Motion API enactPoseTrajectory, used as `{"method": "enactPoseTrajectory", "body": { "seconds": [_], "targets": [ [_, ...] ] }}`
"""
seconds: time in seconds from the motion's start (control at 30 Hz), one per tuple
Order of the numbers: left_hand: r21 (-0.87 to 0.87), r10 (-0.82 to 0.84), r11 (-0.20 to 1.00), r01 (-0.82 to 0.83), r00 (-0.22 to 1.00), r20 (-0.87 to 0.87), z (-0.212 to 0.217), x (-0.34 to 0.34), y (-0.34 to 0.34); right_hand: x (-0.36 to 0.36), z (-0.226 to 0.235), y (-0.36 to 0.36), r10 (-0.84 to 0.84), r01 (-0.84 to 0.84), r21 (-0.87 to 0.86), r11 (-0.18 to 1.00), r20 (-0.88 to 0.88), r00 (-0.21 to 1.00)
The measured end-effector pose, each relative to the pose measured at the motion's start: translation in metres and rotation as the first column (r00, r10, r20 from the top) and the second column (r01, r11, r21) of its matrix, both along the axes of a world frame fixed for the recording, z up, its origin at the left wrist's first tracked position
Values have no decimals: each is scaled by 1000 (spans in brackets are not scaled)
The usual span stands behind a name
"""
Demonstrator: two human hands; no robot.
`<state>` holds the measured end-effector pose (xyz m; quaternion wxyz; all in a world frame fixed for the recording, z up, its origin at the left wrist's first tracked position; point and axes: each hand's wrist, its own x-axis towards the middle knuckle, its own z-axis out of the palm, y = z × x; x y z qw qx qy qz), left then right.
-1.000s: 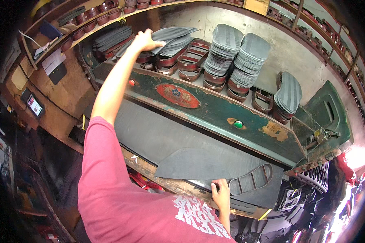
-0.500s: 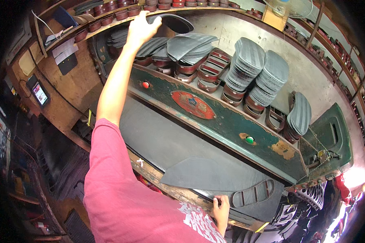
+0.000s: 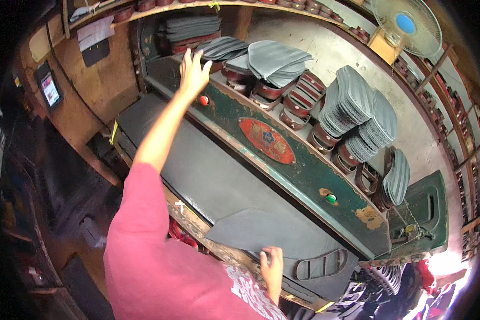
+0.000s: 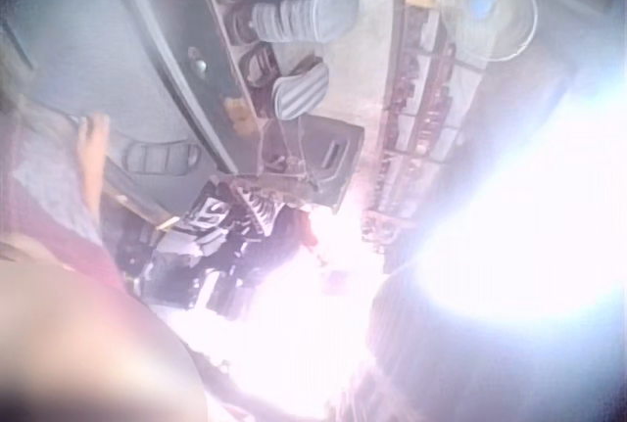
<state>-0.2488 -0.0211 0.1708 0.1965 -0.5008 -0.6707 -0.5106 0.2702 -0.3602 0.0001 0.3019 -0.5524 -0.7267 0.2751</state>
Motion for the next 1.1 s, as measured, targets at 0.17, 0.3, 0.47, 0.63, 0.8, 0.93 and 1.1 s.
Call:
{"method": "enactPoseTrajectory", "body": {
  "seconds": [0.17,0.3,0.47,0.63,0.8,0.93,1.1],
  "targets": [
    [107,-330,923,369,904,-273,-161,151,-234,-39,3,5,99,-106,-193,975,-42,994],
    [-120,-239,951,284,925,296,-238,169,-353,-68,-8,13,310,-314,-240,918,-55,949],
    [-168,30,941,293,424,905,-334,91,-428,-137,-18,45,593,-582,-279,764,-50,803],
    [-548,502,819,170,250,828,-478,18,-512,-222,-51,71,700,-674,-190,713,147,699],
    [-771,626,589,243,465,626,-583,4,-518,-270,-87,73,570,-682,107,724,464,678],
    [-884,632,390,-257,773,54,-630,-23,-499,-270,-101,74,509,-672,151,725,541,670],
    [-990,620,57,-132,782,-69,-659,-50,-484,-262,-106,77,490,-683,152,715,588,644]
  ]
}}
